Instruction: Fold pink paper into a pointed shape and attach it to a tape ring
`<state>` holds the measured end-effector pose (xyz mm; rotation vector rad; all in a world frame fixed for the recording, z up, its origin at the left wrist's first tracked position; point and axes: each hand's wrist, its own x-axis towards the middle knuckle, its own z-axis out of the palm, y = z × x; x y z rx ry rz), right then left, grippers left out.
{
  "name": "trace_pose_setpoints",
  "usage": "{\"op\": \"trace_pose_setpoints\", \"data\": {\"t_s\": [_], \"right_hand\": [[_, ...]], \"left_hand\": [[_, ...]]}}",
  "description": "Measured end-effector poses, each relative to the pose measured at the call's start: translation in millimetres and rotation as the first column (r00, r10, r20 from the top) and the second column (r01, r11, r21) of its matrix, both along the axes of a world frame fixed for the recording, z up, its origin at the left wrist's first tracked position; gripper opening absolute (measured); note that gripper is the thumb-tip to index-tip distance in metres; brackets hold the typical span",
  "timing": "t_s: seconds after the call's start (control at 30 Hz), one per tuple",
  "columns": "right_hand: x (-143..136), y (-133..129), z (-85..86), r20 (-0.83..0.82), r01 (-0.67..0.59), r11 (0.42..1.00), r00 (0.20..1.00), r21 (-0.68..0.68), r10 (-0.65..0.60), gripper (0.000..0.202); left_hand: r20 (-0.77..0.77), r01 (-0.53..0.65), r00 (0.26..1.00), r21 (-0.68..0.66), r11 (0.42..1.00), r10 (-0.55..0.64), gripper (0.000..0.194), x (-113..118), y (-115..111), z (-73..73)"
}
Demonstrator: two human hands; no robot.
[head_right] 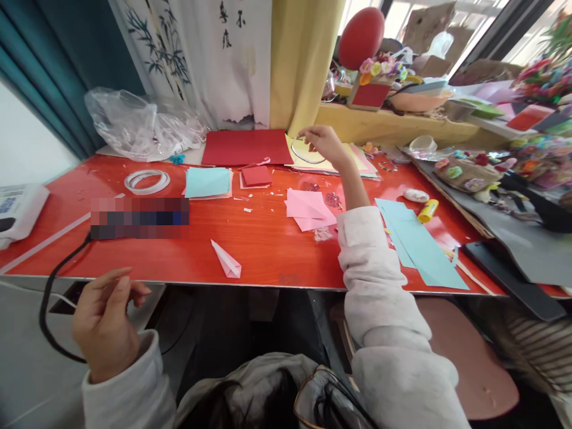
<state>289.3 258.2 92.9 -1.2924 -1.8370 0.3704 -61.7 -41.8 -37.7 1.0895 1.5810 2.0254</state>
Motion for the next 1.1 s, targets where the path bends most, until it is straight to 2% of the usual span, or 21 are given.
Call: {"op": "trace_pose_setpoints", "data": {"t_s": [0.07,0.13,0.2,0.27,0.3,0.33,0.37,0.43,0.47,0.53,0.6,0.67,0.73,0.83,0.9,1.03,1.1], "right_hand": [[-7,-34,24.9,-0.060,-0.096,0.994,0.993,0.044,0.098,0.024],[-25,-79,52.6,-0.126,-0.160,0.972,0.975,0.172,0.182,0.027],[-53,-131,74.0,-0.133,-0.191,0.926,0.960,0.327,0.245,0.029],[-88,-181,80.4,-0.118,-0.261,0.914,0.944,0.312,0.309,0.024],[-106,-203,76.9,-0.125,-0.343,0.905,0.916,0.253,0.382,0.022],[-123,-221,69.2,-0.115,-0.467,0.868,0.865,0.169,0.488,0.021],[-138,-237,58.0,-0.137,-0.534,0.838,0.827,0.113,0.545,0.021],[-157,-259,28.8,-0.195,-0.602,0.799,0.783,0.006,0.591,0.023],[-162,-266,12.9,-0.265,-0.592,0.806,0.779,-0.009,0.569,0.022],[-161,-277,-17.4,-0.415,-0.533,0.846,0.775,-0.024,0.477,0.022],[-151,-284,-41.6,-0.535,-0.467,0.883,0.757,-0.041,0.375,0.024],[-137,-287,-57.9,-0.644,-0.424,0.904,0.709,-0.061,0.289,0.032],[-123,-286,-66.7,-0.702,-0.383,0.921,0.674,-0.065,0.230,0.039],[-105,-280,-70.4,-0.736,-0.321,0.947,0.646,-0.019,0.204,0.060],[-97,-279,-71.3,-0.730,-0.331,0.944,0.648,-0.014,0.217,0.077],[-101,-293,-76.7,-0.542,-0.495,0.847,0.774,-0.194,0.328,0.095],[-107,-302,-78.8,-0.383,-0.469,0.842,0.853,-0.267,0.353,0.110]], "left_hand": [[-0.023,0.020,1.000,-0.001,1.000,-0.021,0.018,3,-1,-0.7],[-0.064,0.084,0.994,-0.023,0.996,-0.086,0.021,13,-1,2.1],[-0.123,0.200,0.972,-0.025,0.979,-0.202,0.026,31,-1,10.1],[-0.178,0.379,0.913,0.041,0.924,-0.367,0.042,55,-2,22.6],[-0.163,0.456,0.883,0.069,0.887,-0.441,0.051,66,-4,29.6],[-0.143,0.457,0.887,0.139,0.879,-0.439,0.052,76,-7,36.3],[-0.122,0.426,0.904,0.180,0.887,-0.410,0.048,83,-11,42.0],[-0.057,0.247,0.969,0.239,0.939,-0.241,0.034,90,-20,48.6],[-0.050,0.202,0.979,0.252,0.946,-0.196,0.027,90,-25,48.8],[-0.076,0.223,0.975,0.236,0.946,-0.211,0.018,86,-33,43.7],[-0.089,0.325,0.945,0.189,0.927,-0.314,0.020,83,-38,34.8],[-0.049,0.407,0.913,0.170,0.897,-0.405,0.027,83,-39,27.4],[-0.009,0.448,0.891,0.191,0.874,-0.454,0.029,86,-40,24.7],[0.020,0.370,0.923,0.240,0.898,-0.385,0.024,89,-39,28.6],[0.050,0.348,0.927,0.257,0.901,-0.373,0.019,87,-36,32.1],[0.041,0.504,0.854,0.180,0.845,-0.518,0.018,86,-29,30.2],[0.012,0.514,0.853,0.152,0.844,-0.521,0.022,89,-26,26.0]]}}
